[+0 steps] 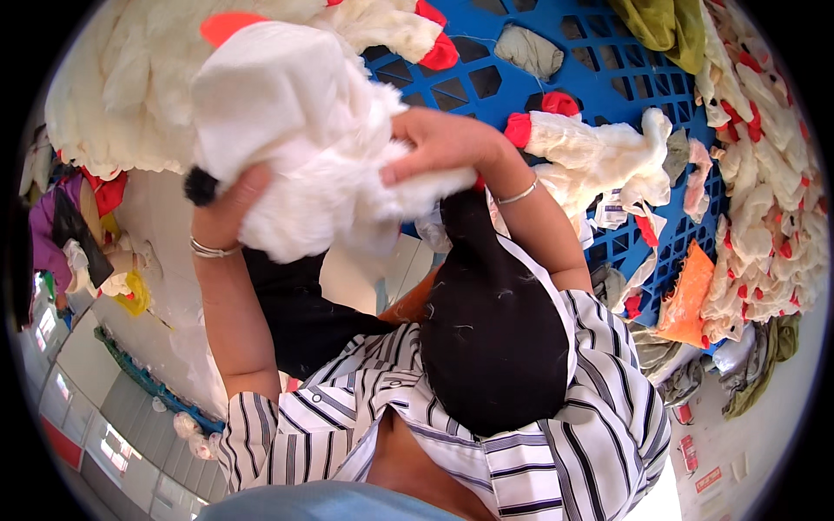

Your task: The person sits cross-legged and assembles white stuffed animal toys by hand. They pick up a white plush body, insert red fabric pieces into the leg openings, and adjust the ears and facial features. The person handles the toys one at a time, placing the finished items into a blue crate.

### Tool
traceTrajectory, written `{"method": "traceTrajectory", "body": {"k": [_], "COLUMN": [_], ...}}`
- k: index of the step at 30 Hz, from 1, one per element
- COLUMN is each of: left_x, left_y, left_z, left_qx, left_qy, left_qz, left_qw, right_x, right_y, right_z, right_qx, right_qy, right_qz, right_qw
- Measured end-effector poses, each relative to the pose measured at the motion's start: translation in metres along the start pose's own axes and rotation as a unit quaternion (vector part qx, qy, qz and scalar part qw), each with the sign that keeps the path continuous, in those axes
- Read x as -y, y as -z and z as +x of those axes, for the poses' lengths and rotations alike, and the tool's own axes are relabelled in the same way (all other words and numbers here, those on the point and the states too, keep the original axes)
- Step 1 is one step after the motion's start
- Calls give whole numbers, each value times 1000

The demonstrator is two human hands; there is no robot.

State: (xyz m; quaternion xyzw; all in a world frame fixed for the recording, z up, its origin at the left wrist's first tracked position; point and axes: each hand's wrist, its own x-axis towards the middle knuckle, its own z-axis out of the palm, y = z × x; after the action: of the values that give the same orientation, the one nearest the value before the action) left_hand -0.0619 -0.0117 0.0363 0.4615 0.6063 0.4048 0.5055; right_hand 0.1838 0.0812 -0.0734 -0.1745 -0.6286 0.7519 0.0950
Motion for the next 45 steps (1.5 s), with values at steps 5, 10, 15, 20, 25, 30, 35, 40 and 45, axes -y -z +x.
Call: {"method": "traceTrajectory", "body": {"k": [5,10,15,20,25,30,35,40,45], "left_x": [41,87,132,141,112,73,58,56,42], "left_y": [27,25,7,-2,-12,-31,-34,-1,-5], "left_z": [60,62,51,51,59,48,23,-9,9], "left_qx": [-177,-20,132,212,195,200,226,189,85], "left_qy": [-1,85,129,182,168,140,128,135,68], "left_qz": [125,192,224,206,186,147,105,88,74], "left_qw": [976,977,957,938,948,959,960,969,991], "right_x": [-23,-131,-165,-169,-158,-155,-169,-108,-2], "right_y": [9,53,44,39,63,86,125,113,59], "right_z": [5,-15,-51,-81,-69,-18,-5,-2,14], "right_qx": [-131,-279,-306,-324,-389,-488,-415,-405,-281], "right_qy": [-29,-158,-223,-266,-252,-142,-167,-84,72], "right_qz": [78,-103,-86,2,16,51,28,-222,-280], "right_qw": [988,942,922,908,886,860,894,883,915]}}
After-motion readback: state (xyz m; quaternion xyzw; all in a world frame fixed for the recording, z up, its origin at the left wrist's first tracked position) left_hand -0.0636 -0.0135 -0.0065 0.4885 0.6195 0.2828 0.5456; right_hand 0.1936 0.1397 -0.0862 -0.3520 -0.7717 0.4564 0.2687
